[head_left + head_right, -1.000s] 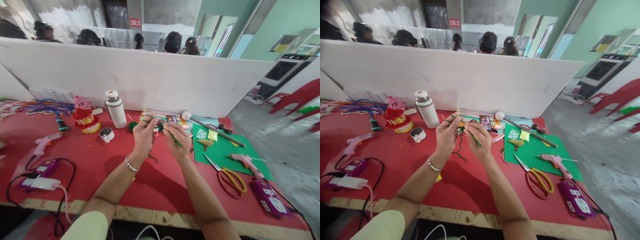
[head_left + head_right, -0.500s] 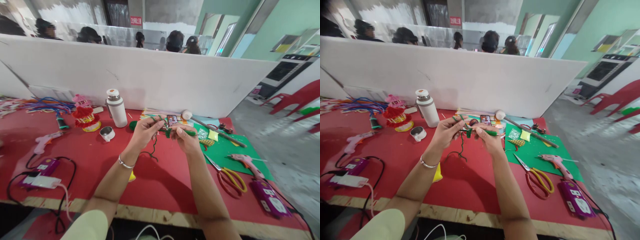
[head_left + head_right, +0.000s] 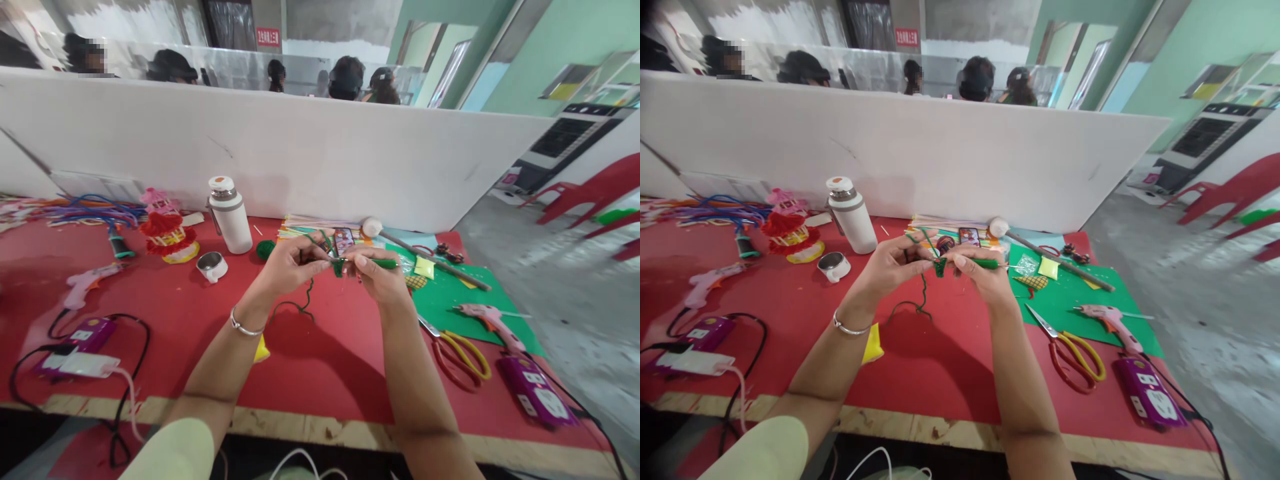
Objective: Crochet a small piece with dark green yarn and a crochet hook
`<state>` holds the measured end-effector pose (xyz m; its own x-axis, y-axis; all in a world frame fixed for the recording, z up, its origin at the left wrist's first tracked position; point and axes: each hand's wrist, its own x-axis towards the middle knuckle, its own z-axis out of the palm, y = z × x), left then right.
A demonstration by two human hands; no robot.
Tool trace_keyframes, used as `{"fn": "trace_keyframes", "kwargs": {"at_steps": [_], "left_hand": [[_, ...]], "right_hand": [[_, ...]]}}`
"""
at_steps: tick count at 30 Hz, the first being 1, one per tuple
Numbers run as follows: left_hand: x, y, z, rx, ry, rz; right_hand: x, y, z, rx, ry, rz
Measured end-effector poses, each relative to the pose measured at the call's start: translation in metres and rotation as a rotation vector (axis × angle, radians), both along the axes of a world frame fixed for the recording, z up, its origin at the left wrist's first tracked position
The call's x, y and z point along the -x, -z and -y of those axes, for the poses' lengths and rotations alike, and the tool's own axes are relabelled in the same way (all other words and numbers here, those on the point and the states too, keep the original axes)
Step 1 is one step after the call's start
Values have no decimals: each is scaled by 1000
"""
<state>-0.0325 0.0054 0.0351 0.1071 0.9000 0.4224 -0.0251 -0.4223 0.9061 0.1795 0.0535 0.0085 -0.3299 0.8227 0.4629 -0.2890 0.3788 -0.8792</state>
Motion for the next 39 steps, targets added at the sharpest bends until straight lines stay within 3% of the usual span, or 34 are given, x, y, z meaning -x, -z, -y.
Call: {"fn": "trace_keyframes", "kwargs": {"at_steps": [6,17,39], "left_hand": [[-3,-1,0,-10,-63,-19],[-1,3,-2,-20,-8,-21],[1,7,-1,-88,-107,-144]], "right_hand": [[-3,-4,3,-55,-28,13],[-3,-8,6,-54,15,40],[-9,-12,7,-138,16,127]]}}
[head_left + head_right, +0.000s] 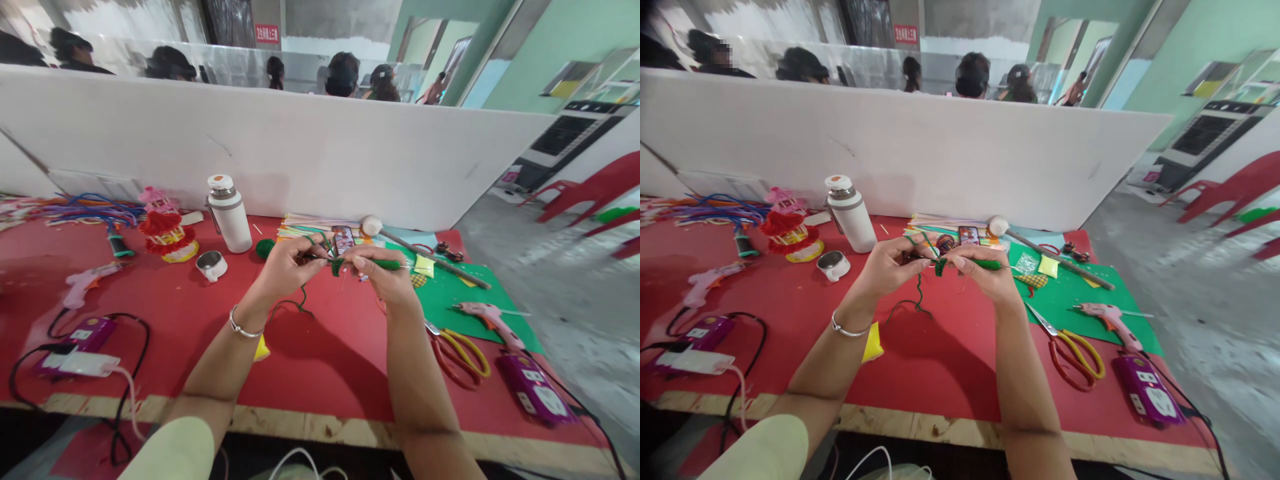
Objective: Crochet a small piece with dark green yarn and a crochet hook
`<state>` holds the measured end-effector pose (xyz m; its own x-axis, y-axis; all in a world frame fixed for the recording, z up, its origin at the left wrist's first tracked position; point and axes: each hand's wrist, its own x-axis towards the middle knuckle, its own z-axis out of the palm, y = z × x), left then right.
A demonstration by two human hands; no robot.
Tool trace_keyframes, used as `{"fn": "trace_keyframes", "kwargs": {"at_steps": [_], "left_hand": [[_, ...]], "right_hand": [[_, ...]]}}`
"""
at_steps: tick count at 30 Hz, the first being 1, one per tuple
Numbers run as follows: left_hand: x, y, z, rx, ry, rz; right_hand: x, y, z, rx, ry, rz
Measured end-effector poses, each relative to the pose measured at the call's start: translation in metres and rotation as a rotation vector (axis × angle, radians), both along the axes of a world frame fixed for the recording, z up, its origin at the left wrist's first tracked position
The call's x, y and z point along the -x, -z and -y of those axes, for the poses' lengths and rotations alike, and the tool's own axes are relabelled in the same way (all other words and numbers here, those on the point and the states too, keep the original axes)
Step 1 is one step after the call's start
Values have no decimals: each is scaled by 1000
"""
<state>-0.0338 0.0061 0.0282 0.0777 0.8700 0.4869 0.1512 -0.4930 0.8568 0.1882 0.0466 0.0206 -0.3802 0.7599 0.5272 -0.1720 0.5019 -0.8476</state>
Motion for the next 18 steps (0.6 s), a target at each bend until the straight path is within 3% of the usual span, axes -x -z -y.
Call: {"fn": "trace_keyframes", "kwargs": {"at_steps": [7,18], "left_hand": [[0,-4,1,-7,-25,-21],[0,5,-4,-50,-70,-65]], "right_hand": [[-1,-1,1,23,-11,-5],[-4,-5,3,-56,2,85]]}}
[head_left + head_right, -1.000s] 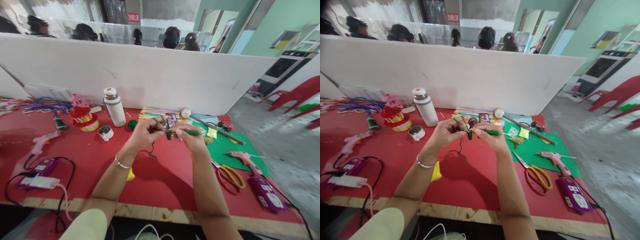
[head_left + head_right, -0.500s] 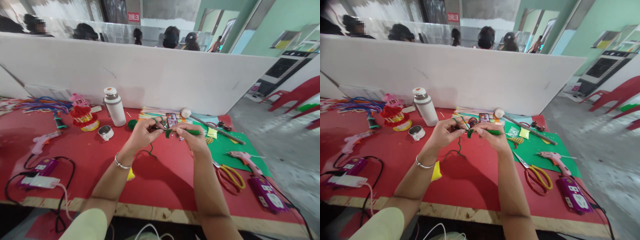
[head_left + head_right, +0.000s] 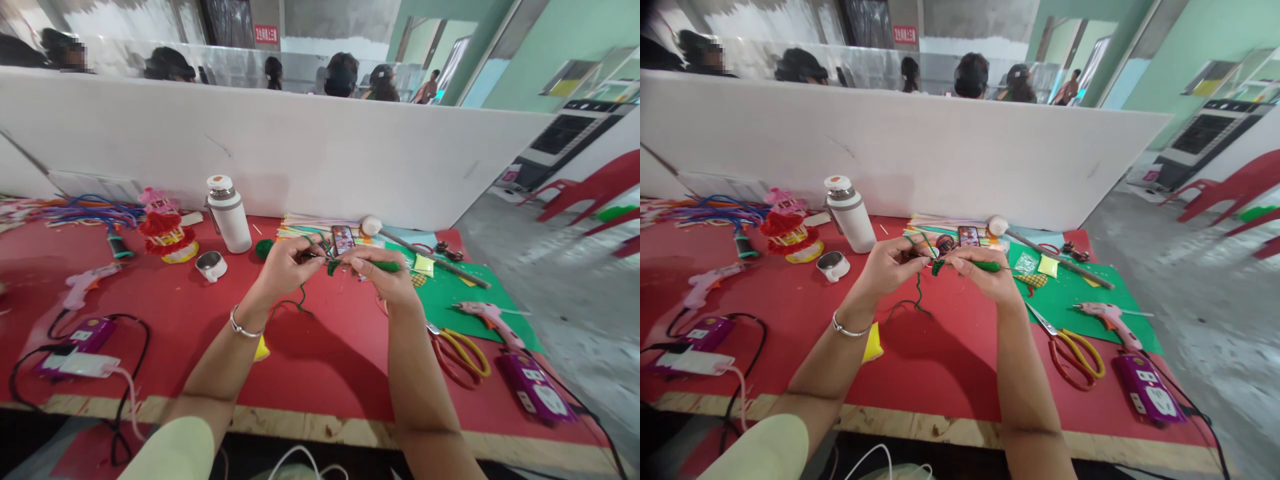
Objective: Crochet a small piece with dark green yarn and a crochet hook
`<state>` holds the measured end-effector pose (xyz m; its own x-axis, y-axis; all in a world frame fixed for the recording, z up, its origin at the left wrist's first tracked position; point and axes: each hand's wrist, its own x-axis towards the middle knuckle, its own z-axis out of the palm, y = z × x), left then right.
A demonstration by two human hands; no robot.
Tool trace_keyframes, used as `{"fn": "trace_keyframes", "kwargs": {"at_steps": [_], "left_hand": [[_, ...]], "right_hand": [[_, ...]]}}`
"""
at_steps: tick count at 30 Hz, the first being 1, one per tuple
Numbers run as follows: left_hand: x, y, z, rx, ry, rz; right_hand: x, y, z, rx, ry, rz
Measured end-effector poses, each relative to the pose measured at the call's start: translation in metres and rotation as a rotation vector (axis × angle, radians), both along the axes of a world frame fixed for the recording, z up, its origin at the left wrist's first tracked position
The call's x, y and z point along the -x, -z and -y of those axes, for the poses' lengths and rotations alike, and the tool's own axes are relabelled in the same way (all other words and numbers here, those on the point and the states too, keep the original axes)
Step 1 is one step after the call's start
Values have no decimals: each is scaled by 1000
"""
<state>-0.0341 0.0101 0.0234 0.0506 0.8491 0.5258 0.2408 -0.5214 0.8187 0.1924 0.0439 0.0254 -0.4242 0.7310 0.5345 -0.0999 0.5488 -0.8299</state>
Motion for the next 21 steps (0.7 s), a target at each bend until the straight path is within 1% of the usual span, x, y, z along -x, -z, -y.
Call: {"fn": "trace_keyframes", "kwargs": {"at_steps": [5,11,14,17,21], "left_hand": [[-3,-1,1,-42,-55,-24],[-4,-3,3,-84,-144,-98],[-3,-2,2,-102,-177,-107],[-3,-1,1,-80,-159,-90],[-2,-1,1,-65,-140,-84]], "right_hand": [[2,-5,2,-108,60,45],[7,-6,5,-226,106,67],[8,-7,7,-242,139,65],[7,-8,9,-229,176,45],[8,-8,9,-201,141,35]]}}
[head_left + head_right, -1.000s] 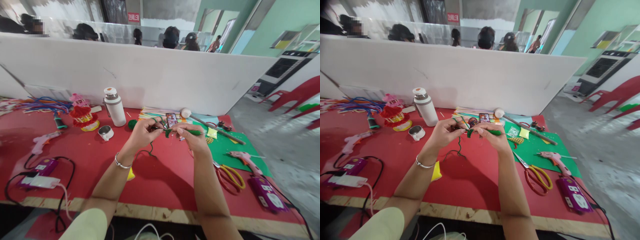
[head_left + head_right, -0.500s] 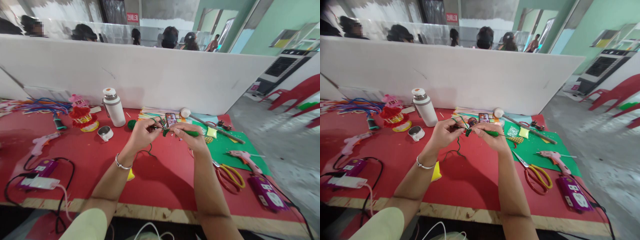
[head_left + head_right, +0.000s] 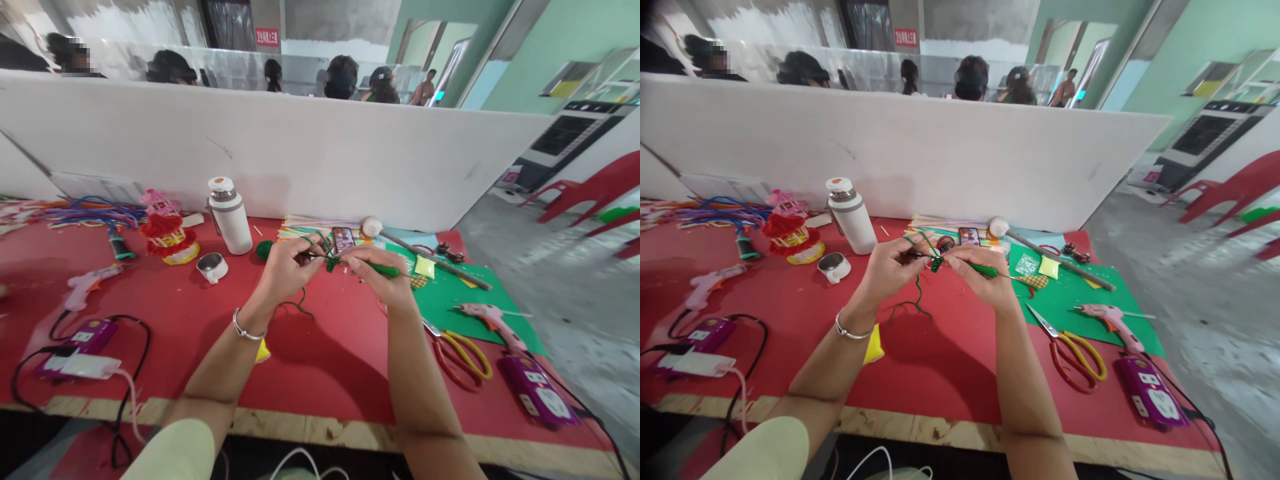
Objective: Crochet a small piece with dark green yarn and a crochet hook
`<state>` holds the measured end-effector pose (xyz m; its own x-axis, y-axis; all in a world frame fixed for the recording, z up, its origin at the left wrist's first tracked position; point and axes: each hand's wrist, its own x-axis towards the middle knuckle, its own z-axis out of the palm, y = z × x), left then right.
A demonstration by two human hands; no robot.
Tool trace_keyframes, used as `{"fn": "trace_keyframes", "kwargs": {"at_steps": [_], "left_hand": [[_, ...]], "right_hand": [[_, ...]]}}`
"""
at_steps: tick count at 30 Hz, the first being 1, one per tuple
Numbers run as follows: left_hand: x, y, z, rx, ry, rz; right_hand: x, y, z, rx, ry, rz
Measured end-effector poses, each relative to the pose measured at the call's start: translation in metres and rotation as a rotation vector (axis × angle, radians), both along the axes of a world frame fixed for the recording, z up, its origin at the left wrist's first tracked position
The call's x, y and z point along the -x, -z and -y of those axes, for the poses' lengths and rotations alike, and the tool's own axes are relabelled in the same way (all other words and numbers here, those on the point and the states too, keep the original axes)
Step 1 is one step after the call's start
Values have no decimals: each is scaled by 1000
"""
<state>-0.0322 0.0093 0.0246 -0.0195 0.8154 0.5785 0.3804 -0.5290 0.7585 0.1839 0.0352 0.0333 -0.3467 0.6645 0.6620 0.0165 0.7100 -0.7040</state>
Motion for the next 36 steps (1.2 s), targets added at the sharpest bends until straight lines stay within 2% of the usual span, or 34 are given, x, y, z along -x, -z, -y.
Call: {"fn": "trace_keyframes", "kwargs": {"at_steps": [4,19,36], "left_hand": [[2,1,0,-1,-2,-17],[2,3,-2,-38,-38,-24],[0,1,-1,-20,-11,23]], "right_hand": [[2,1,-2,-17,-37,7],[4,-2,1,-40,6,32],[4,0,1,7,28,-17]]}}
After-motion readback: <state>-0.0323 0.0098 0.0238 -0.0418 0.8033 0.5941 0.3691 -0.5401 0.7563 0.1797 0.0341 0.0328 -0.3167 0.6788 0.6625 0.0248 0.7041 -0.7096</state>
